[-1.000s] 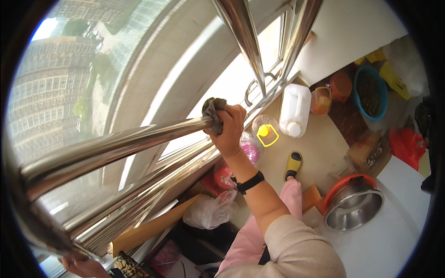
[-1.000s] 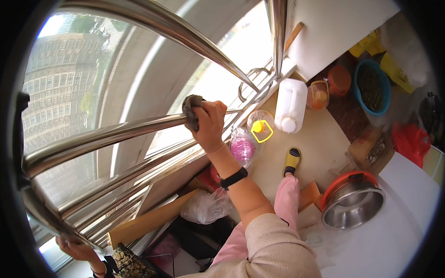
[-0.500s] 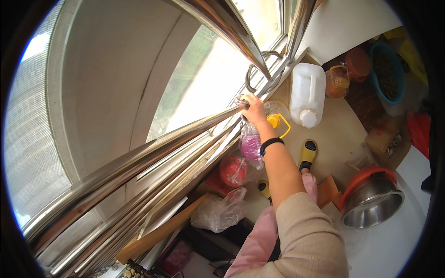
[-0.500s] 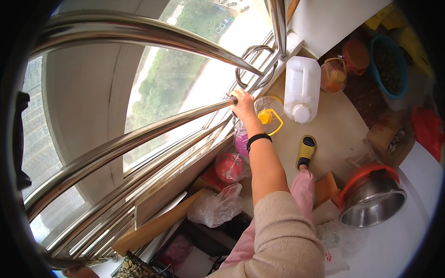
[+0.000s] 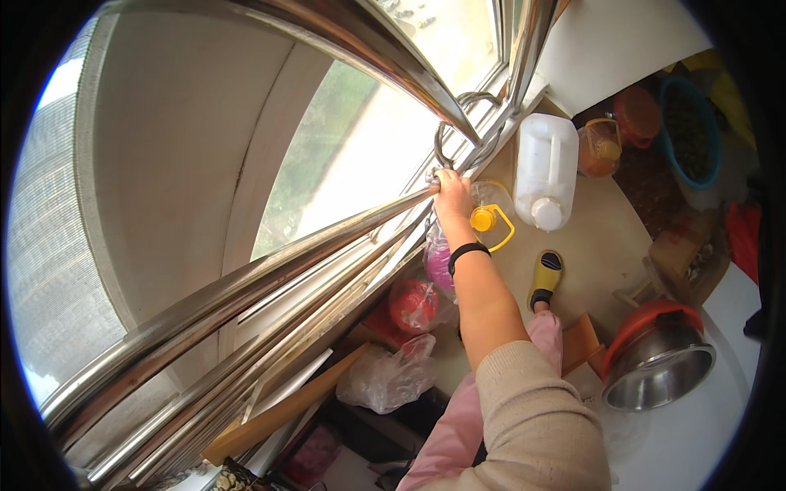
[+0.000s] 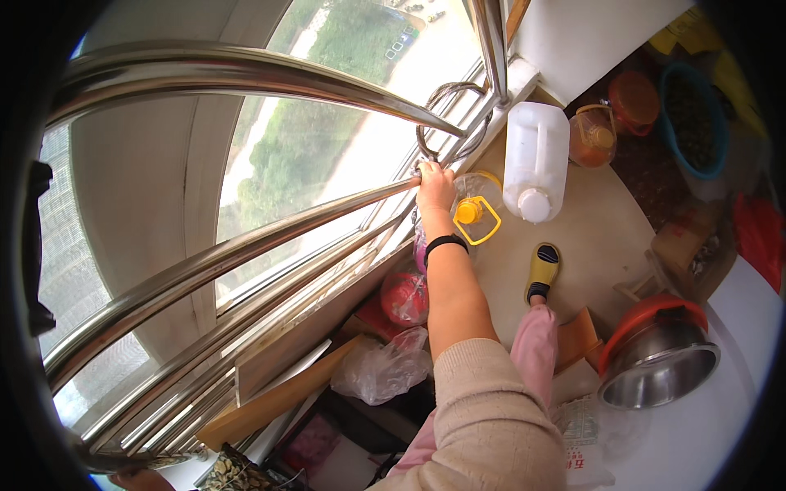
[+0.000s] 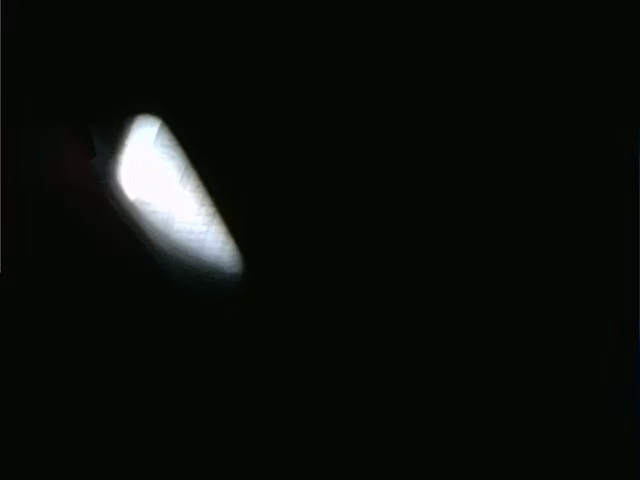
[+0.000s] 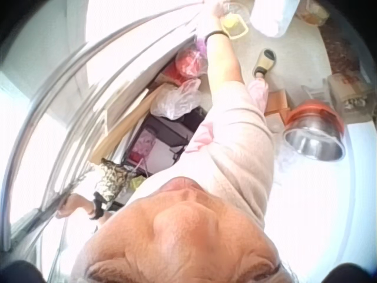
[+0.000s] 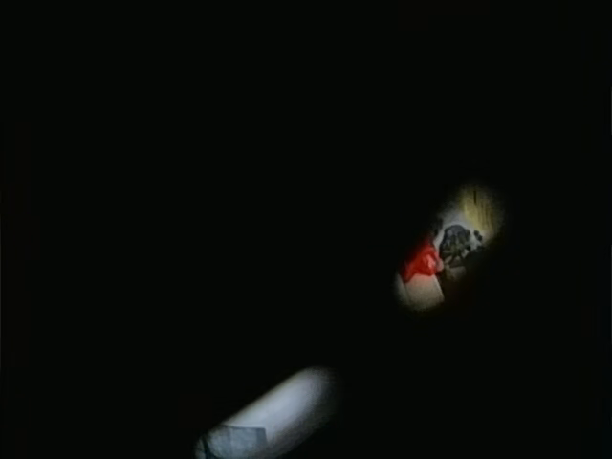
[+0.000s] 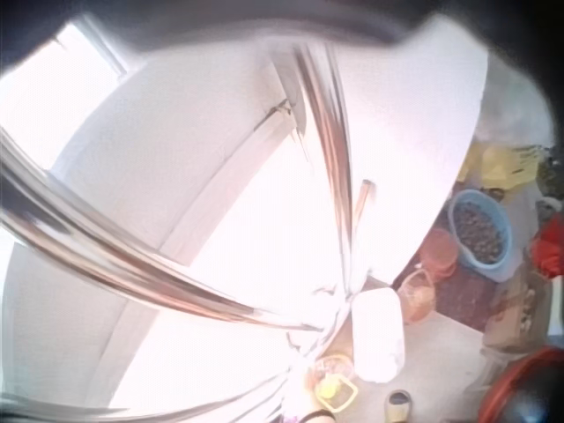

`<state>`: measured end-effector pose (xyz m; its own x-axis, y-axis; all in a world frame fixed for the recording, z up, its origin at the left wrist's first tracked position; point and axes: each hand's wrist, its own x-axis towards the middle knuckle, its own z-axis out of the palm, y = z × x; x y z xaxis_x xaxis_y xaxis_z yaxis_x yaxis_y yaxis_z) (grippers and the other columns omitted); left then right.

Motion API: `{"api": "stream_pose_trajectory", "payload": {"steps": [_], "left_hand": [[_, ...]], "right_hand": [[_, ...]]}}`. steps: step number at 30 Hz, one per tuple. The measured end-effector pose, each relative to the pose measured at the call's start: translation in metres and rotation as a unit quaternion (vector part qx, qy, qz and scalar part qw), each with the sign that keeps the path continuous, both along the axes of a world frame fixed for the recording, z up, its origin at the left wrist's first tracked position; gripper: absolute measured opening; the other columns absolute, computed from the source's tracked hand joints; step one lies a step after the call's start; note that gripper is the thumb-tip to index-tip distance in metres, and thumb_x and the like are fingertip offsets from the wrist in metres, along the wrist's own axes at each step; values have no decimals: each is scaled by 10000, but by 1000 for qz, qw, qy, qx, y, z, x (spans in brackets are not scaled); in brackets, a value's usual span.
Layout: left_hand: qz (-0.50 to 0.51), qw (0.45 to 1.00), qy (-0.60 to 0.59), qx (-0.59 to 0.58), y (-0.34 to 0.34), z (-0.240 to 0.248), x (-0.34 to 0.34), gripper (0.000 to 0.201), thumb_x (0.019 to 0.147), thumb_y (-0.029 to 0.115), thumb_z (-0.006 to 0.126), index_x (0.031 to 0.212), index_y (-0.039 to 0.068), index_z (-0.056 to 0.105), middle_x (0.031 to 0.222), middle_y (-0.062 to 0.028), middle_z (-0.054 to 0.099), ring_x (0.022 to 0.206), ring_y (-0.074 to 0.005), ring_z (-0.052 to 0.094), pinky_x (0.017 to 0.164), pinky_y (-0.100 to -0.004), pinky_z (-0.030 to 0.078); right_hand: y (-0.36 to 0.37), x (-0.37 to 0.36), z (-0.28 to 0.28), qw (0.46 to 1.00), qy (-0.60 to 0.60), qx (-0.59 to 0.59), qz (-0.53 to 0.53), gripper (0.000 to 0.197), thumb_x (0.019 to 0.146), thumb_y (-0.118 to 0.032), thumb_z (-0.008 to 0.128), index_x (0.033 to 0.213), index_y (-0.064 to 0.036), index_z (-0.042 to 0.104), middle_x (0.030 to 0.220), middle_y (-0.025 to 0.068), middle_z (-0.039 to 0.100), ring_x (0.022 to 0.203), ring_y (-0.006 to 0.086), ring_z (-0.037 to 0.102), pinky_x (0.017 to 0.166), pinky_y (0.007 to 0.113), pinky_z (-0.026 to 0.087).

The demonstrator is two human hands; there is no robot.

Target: The person cleans a window sill and the surrounding floor area using a cloth. They wipe the metal railing, the sill, and the floor, moving items like a plastic jug and a bottle of oil to reach the surfaces.

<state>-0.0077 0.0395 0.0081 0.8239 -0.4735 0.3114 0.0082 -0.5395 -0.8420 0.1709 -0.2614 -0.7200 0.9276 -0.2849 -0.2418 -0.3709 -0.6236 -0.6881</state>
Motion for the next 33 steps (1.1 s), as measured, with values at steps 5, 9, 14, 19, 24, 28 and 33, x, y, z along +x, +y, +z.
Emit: {"api": "stream_pose_trajectory", "payload": {"steps": [5, 9, 14, 19, 24, 28, 33], "left_hand": [[1, 999, -5, -32, 4, 0, -5, 176, 1036, 176, 448, 957, 20, 427, 889, -118, 472, 731, -282, 482, 640, -416, 422], [6, 999, -5, -49, 8, -6, -6, 176, 1037, 183, 446, 989, 14, 436, 918, -122, 482, 756, -280, 494, 651, -410, 432], [10, 998, -4, -58, 12, -12, -4, 185, 1037, 191, 442, 1028, 6, 448, 954, -128, 494, 787, -277, 508, 666, -403, 445], [12, 997, -11, -81, 17, -15, -5, 204, 1038, 200, 439, 1067, -1, 460, 990, -134, 506, 818, -274, 523, 680, -396, 458], [5, 994, -27, -110, 22, -12, -13, 230, 1039, 209, 435, 1105, -9, 472, 1026, -140, 518, 849, -271, 537, 695, -389, 471], [8, 990, -36, -134, 27, -12, -18, 255, 1039, 216, 433, 1137, -15, 481, 1055, -145, 528, 873, -269, 549, 707, -383, 481], [20, 987, -51, -153, 40, -16, -18, 288, 1040, 224, 429, 1176, -22, 493, 1091, -151, 540, 904, -266, 563, 721, -376, 494]], "right_hand": [[0, 2, 20, 993, 67, 71, -62, 416, 711, -141, 824, 1098, -110, 674, 1175, 77, 672, 1023, 354, 641, 897, 441, 537], [-60, 12, 31, 991, 83, 102, 13, 491, 671, -194, 868, 1102, -47, 685, 1116, 149, 666, 1064, 365, 635, 923, 444, 521], [-73, 29, 12, 994, -53, -90, 40, 398, 847, -119, 706, 1234, -69, 627, 1312, 104, 565, 1045, 393, 595, 891, 454, 546], [-34, -1, -3, 997, 34, -26, 60, 486, 858, 36, 585, 1319, -117, 583, 1460, 72, 451, 967, 376, 632, 882, 460, 552], [-28, 3, -1, 994, 46, 75, 69, 280, 808, -12, 689, 1077, -80, 725, 1298, 95, 593, 1051, 345, 653, 913, 441, 535], [-74, 7, 8, 982, 88, 164, 9, 381, 709, -57, 806, 1083, -47, 733, 1176, 145, 648, 1118, 335, 628, 995, 393, 501], [-147, 40, 27, 986, -87, 88, -107, 372, 729, 15, 739, 1093, -52, 698, 1206, 141, 618, 1152, 334, 598, 993, 404, 490]]}}
